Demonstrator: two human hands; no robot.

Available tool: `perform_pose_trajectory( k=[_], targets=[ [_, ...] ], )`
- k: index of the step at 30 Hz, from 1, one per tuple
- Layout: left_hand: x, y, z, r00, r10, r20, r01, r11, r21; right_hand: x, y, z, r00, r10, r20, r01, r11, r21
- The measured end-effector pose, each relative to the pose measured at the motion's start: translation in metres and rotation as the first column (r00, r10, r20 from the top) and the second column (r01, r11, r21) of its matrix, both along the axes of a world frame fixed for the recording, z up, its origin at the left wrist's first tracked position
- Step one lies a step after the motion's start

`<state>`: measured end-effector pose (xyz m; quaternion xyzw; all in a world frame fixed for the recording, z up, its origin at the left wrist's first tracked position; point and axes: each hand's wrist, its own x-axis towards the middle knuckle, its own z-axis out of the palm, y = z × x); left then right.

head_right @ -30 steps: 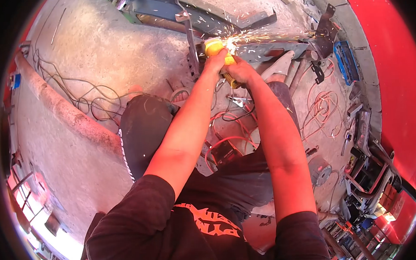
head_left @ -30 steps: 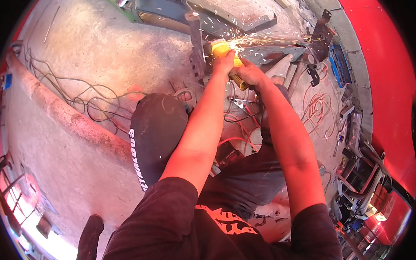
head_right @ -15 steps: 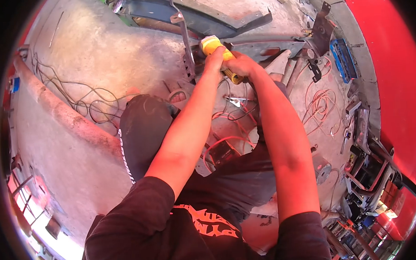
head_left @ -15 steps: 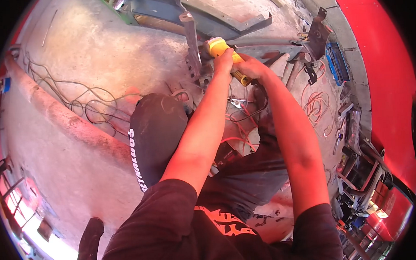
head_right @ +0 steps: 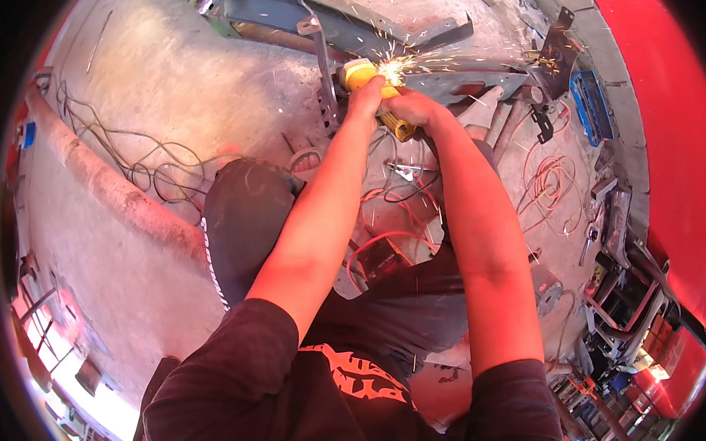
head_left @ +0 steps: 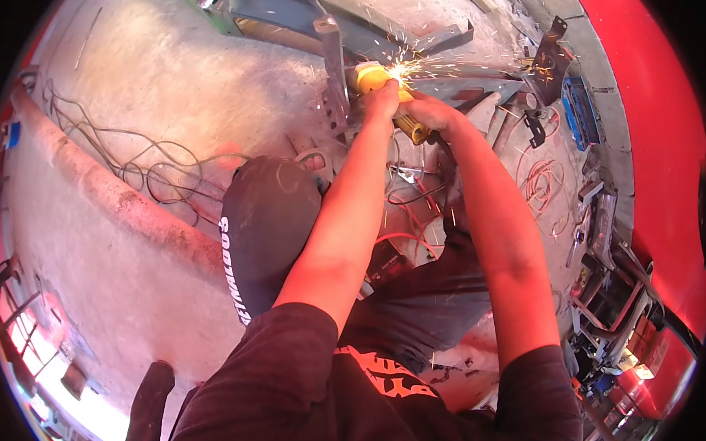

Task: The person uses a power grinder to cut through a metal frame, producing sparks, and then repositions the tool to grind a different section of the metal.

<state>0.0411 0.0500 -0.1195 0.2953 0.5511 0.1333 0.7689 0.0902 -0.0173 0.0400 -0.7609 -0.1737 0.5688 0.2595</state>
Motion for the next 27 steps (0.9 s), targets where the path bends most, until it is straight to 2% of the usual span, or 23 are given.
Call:
perform_pose_trajectory(
  k=[3,6,9,12,15,18,20,21,22,25,27],
  targets=[
    [-0.009,0.005,-0.006,0.997,-0.077,-0.001,0.077,0.996,0.035,0.000,-0.001,-0.017,1.000,-0.013,0.013,0.013,0.999,-0.044],
    [-0.010,0.004,-0.012,0.988,-0.049,0.149,0.054,0.998,-0.030,0.002,-0.005,-0.034,0.997,0.032,0.074,-0.035,0.998,0.046],
    [-0.008,0.001,0.001,0.985,-0.075,0.156,0.087,0.994,-0.066,0.004,-0.008,-0.033,0.991,0.004,0.136,-0.007,1.000,0.024],
    [-0.008,-0.001,0.015,0.988,-0.095,0.124,0.099,0.995,-0.027,0.007,-0.010,-0.030,0.989,0.047,0.143,-0.047,0.999,-0.001],
    [-0.009,-0.002,0.019,0.996,-0.087,0.018,0.086,0.996,0.025,0.012,-0.013,-0.037,0.999,0.007,0.054,-0.007,1.000,0.005],
    [-0.014,0.004,0.011,0.994,-0.103,-0.038,0.104,0.994,0.046,-0.005,0.000,-0.002,0.998,0.052,0.030,-0.051,0.998,-0.021],
    [-0.018,0.003,0.018,0.994,-0.087,-0.059,0.089,0.995,0.036,-0.005,-0.004,-0.020,0.999,0.038,0.006,-0.038,0.998,0.042],
    [-0.016,0.003,0.023,0.995,-0.081,-0.062,0.083,0.996,0.032,-0.002,-0.005,-0.023,1.000,0.030,0.000,-0.030,0.997,0.072],
    [-0.016,0.005,0.009,0.994,-0.101,0.043,0.100,0.995,0.021,-0.011,0.000,-0.002,0.999,0.000,0.051,0.001,1.000,-0.019],
    [-0.007,0.004,-0.011,0.992,-0.091,0.088,0.094,0.995,-0.026,-0.012,-0.002,-0.007,0.997,-0.039,0.069,0.039,0.999,-0.007],
    [-0.008,0.002,-0.006,0.992,-0.116,0.056,0.115,0.993,0.009,-0.003,-0.008,-0.029,0.997,-0.022,0.077,0.021,1.000,0.021]
  ],
)
